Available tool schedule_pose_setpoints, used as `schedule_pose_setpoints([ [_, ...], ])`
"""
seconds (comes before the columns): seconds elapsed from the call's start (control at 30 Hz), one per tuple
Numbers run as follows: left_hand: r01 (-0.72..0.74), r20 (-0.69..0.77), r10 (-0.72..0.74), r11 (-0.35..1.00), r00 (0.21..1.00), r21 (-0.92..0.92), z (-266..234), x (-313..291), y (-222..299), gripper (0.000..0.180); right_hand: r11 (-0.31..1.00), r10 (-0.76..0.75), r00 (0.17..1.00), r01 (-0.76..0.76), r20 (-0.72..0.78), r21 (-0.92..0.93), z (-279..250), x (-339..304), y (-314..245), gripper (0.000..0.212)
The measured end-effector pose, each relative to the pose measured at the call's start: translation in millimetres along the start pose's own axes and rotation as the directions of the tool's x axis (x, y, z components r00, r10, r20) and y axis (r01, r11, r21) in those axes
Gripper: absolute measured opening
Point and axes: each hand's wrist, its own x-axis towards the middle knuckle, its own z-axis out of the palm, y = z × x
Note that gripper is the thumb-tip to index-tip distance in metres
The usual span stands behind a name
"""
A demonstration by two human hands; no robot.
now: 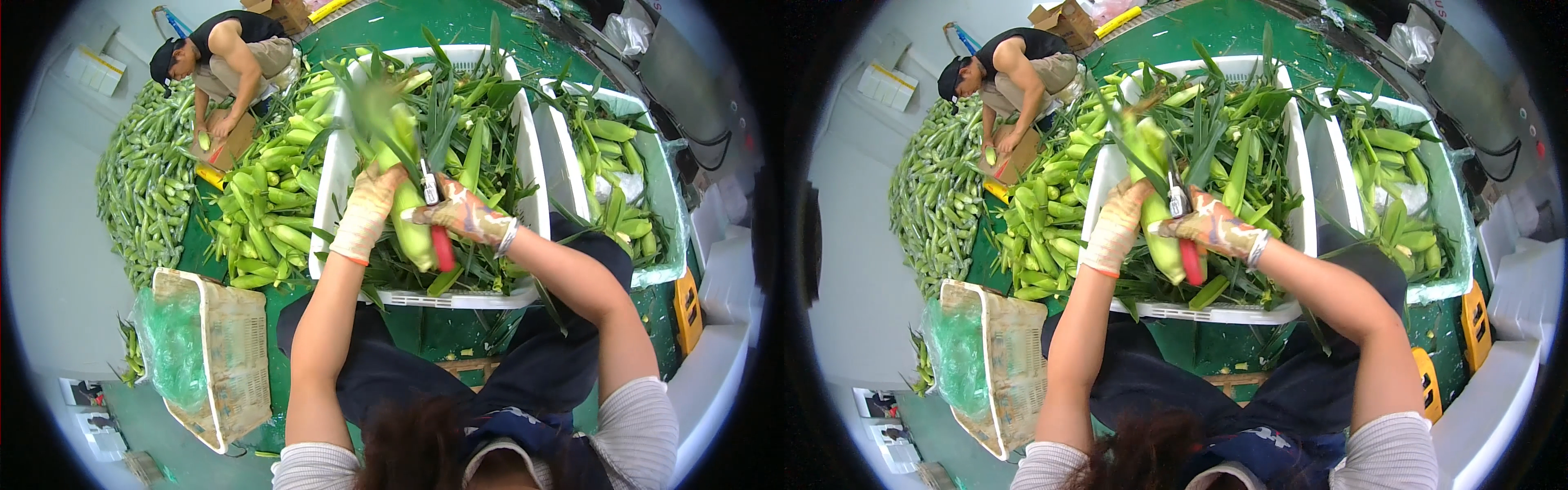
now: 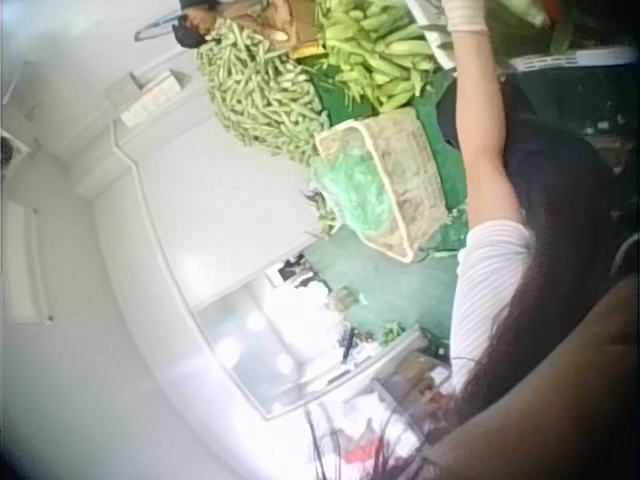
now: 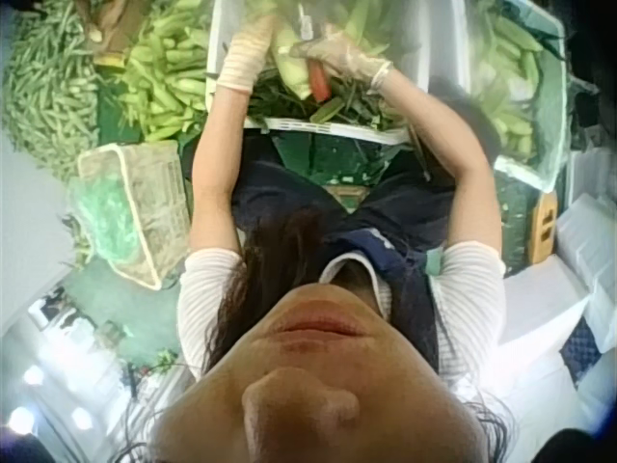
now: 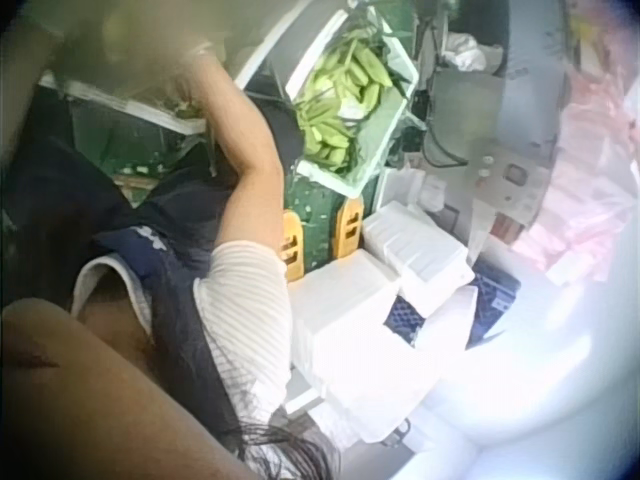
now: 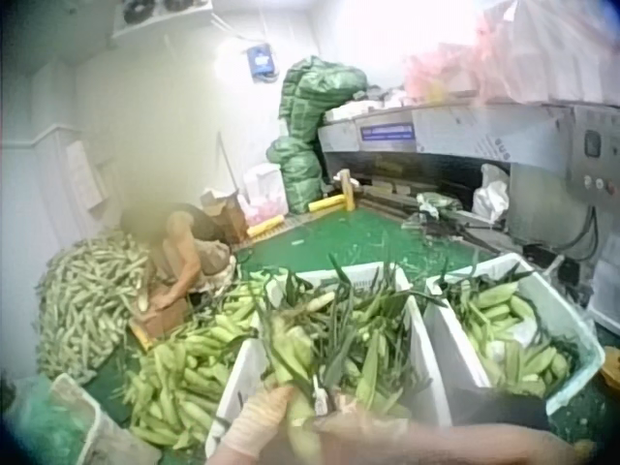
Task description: The person trims ears of corn by cutting off stems and husks using shears and places them into crates.
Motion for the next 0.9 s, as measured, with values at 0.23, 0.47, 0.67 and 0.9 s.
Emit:
schedule_pose_setpoints([
  [0.23,0.382,0.079,-0.394,0.792,0.916,-0.476,-43,-9,-33,0.044,0.302,-0.096,0.934,-0.301,-0.343,-0.905,-57,-23,-11,0.054],
  [0.47,0.425,0.213,-0.382,0.878,0.899,-0.219,-36,-17,-14,0.065,0.867,0.174,0.969,-0.066,0.176,-0.493,-46,-15,-43,0.066],
  [0.67,0.263,0.272,-0.221,0.956,0.937,-0.129,-28,-11,-15,0.064,0.977,0.185,0.937,-0.141,0.296,-0.163,-60,-5,-29,0.035],
  [0.9,0.499,0.191,-0.624,0.364,0.758,-0.787,-60,19,-146,0.045,0.913,0.361,0.933,-0.356,0.012,0.200,-133,-35,-36,0.026],
])
